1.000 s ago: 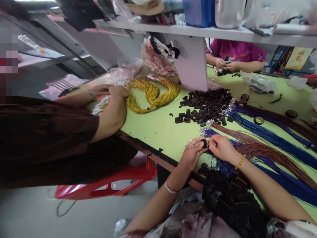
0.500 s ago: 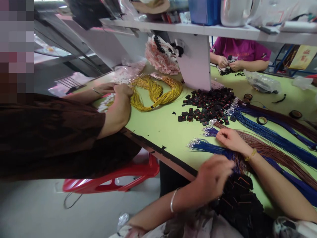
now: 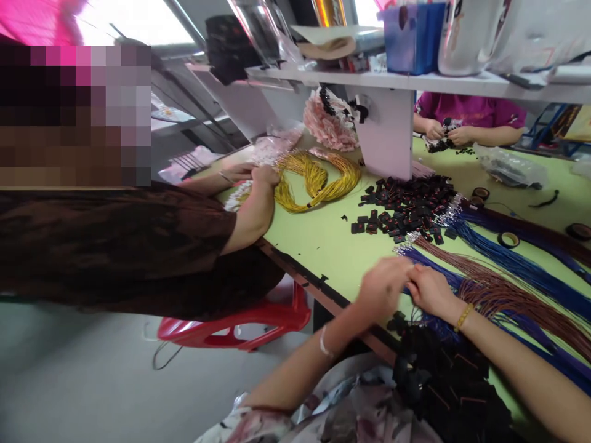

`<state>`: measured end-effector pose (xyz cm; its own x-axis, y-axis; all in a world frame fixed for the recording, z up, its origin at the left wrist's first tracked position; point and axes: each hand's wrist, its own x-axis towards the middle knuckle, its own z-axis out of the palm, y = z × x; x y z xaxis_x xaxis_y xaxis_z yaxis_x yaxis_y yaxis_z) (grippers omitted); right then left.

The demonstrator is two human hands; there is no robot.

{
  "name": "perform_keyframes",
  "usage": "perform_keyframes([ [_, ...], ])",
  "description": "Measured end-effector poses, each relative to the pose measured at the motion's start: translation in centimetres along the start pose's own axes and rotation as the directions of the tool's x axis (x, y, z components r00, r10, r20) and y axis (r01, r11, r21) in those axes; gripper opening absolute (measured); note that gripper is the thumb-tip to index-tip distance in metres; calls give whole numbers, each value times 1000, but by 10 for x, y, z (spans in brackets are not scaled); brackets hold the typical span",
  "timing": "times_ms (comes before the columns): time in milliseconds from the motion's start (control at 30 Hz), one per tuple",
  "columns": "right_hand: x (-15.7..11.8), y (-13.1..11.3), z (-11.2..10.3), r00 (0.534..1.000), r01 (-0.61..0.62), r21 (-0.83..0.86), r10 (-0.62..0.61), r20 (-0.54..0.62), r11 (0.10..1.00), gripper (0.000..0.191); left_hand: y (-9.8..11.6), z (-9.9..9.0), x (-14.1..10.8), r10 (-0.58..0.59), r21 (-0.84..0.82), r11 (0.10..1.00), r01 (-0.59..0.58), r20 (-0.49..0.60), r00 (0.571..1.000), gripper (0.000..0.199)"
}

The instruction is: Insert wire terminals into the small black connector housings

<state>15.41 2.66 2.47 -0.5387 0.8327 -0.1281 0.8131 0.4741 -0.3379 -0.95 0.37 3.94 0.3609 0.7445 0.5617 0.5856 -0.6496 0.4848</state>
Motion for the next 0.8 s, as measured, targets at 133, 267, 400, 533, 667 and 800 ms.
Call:
perform_keyframes([
  [133, 1, -6, 2, 999, 35, -172, -40, -26, 984, 20, -102, -30, 20, -430, 203, 869, 452, -146, 891, 38],
  [267, 2, -9, 3, 998, 47, -263, -56, -25, 964, 18, -160, -37, 16, -552, 317, 796, 515, 33, 833, 34],
  [400, 0, -5, 1, 998, 29, -200, -39, -48, 979, 17, -161, -41, 2, -574, 384, 750, 538, -24, 818, 24],
  [533, 0, 3, -2, 993, 26, 51, -21, -112, 998, 13, -150, -50, -8, -551, 427, 755, 498, 2, 834, 29],
  [667, 4, 5, -7, 992, 78, 340, -37, -125, 937, 15, -147, -54, -15, -518, 376, 797, 473, 22, 855, 20],
  [800, 14, 0, -12, 991, 106, 520, -44, -130, 848, 15, -143, -52, -13, -476, 353, 828, 436, 30, 879, 19],
])
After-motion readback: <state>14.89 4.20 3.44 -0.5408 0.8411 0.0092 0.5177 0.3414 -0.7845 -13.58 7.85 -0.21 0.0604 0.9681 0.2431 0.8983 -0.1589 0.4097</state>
